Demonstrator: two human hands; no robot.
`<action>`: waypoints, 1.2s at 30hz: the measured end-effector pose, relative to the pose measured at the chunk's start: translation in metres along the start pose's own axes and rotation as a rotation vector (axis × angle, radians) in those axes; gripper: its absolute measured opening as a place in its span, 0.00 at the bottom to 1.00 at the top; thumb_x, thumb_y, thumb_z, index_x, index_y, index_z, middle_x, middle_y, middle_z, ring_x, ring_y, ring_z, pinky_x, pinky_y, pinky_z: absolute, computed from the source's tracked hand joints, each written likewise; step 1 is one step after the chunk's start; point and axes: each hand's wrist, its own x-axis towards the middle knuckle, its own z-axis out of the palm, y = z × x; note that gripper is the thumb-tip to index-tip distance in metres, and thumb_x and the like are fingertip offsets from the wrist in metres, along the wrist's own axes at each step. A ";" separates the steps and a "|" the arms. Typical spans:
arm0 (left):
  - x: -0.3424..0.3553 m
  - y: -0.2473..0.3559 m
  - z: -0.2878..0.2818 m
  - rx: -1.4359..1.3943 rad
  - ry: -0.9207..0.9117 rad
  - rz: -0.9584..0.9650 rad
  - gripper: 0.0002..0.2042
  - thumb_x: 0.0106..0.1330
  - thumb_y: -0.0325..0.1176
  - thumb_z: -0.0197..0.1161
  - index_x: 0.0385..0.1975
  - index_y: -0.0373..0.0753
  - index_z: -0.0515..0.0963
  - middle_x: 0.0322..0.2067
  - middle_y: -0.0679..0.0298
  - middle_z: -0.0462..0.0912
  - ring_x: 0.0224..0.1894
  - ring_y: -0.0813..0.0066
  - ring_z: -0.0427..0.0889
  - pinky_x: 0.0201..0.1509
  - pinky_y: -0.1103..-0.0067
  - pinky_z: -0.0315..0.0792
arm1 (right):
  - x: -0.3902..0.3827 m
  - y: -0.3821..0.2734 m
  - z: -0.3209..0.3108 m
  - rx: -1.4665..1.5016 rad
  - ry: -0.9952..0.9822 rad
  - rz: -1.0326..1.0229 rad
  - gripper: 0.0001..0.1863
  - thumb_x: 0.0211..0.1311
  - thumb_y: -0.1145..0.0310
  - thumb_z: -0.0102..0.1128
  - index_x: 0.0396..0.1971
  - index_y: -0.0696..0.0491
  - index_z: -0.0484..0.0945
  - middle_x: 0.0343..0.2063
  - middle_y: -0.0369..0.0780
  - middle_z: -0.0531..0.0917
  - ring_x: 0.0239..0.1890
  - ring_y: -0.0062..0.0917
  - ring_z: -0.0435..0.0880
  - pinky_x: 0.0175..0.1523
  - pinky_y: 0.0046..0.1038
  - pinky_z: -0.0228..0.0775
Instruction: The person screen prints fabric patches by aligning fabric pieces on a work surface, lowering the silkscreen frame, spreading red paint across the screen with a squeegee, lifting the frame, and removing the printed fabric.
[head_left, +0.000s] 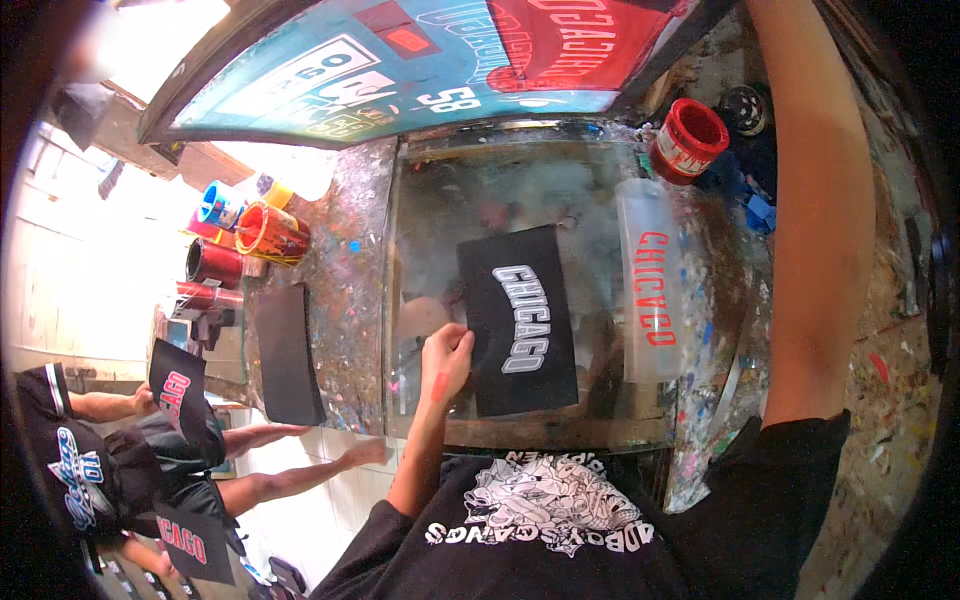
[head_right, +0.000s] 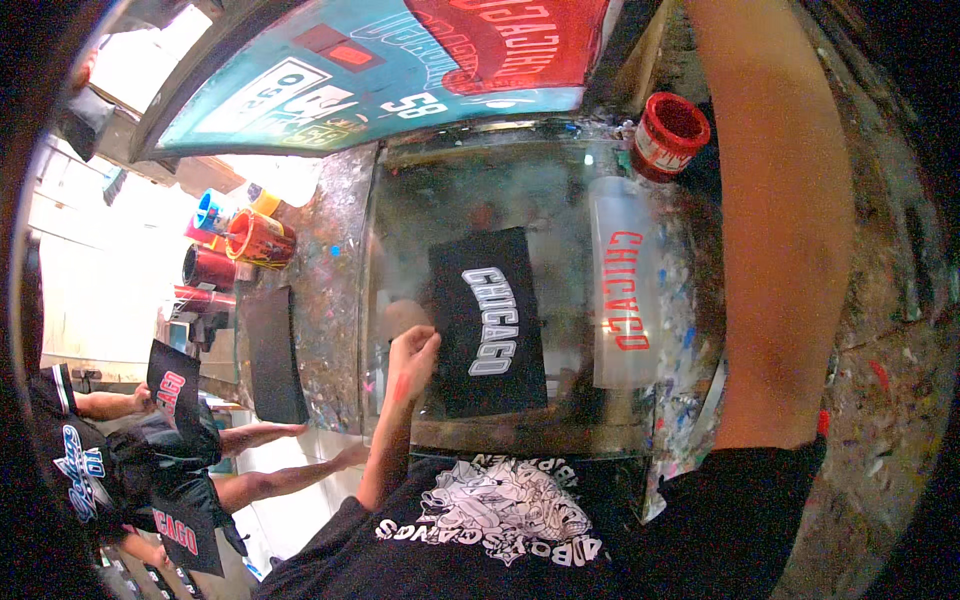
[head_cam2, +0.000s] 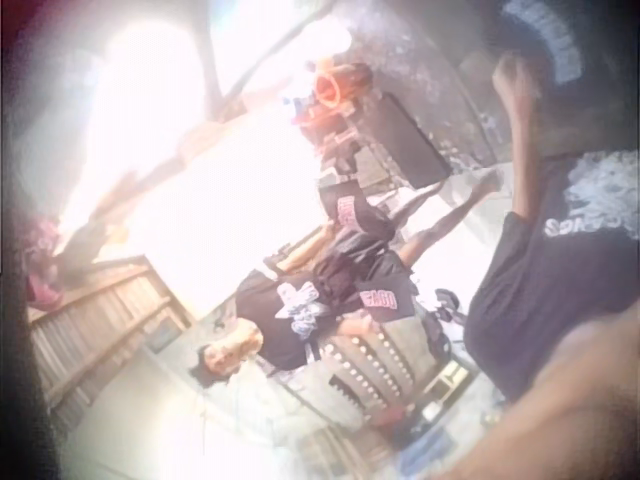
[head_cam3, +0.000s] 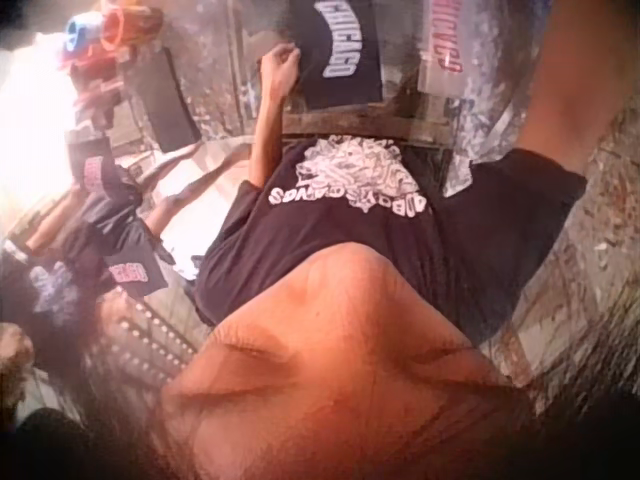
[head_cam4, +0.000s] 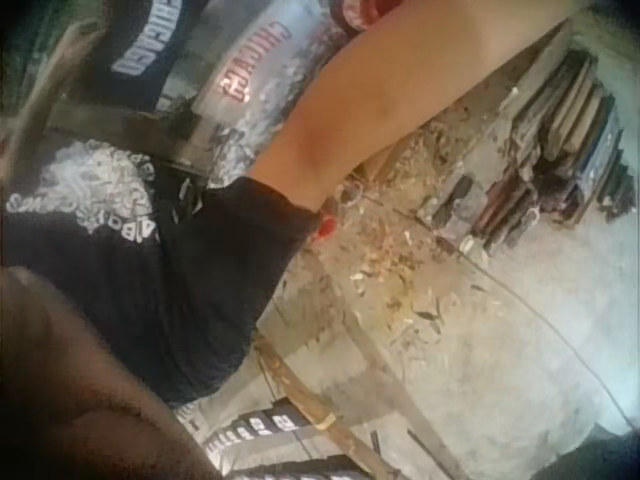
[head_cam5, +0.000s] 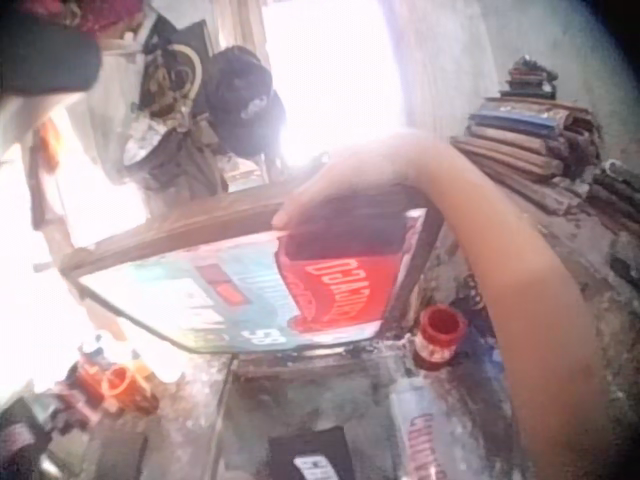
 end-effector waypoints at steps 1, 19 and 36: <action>-0.006 -0.012 -0.005 0.023 0.010 -0.057 0.11 0.68 0.29 0.65 0.43 0.27 0.83 0.34 0.54 0.90 0.35 0.76 0.87 0.41 0.76 0.78 | 0.000 0.000 0.000 0.002 0.000 0.000 0.30 0.53 0.53 0.79 0.47 0.61 0.86 0.42 0.44 0.88 0.42 0.27 0.85 0.50 0.29 0.76; 0.028 0.062 0.048 0.249 -0.017 0.274 0.11 0.66 0.33 0.67 0.42 0.33 0.80 0.29 0.51 0.87 0.30 0.56 0.87 0.37 0.66 0.76 | -0.005 0.000 0.004 0.019 -0.011 0.014 0.30 0.52 0.51 0.78 0.46 0.60 0.87 0.43 0.43 0.88 0.41 0.27 0.85 0.49 0.28 0.77; -0.016 0.110 0.142 0.460 -0.282 1.339 0.19 0.65 0.46 0.66 0.47 0.37 0.80 0.55 0.54 0.81 0.58 0.54 0.79 0.65 0.57 0.68 | -0.010 0.003 0.009 0.037 -0.036 0.057 0.30 0.52 0.48 0.78 0.45 0.59 0.88 0.43 0.43 0.89 0.41 0.26 0.86 0.48 0.28 0.78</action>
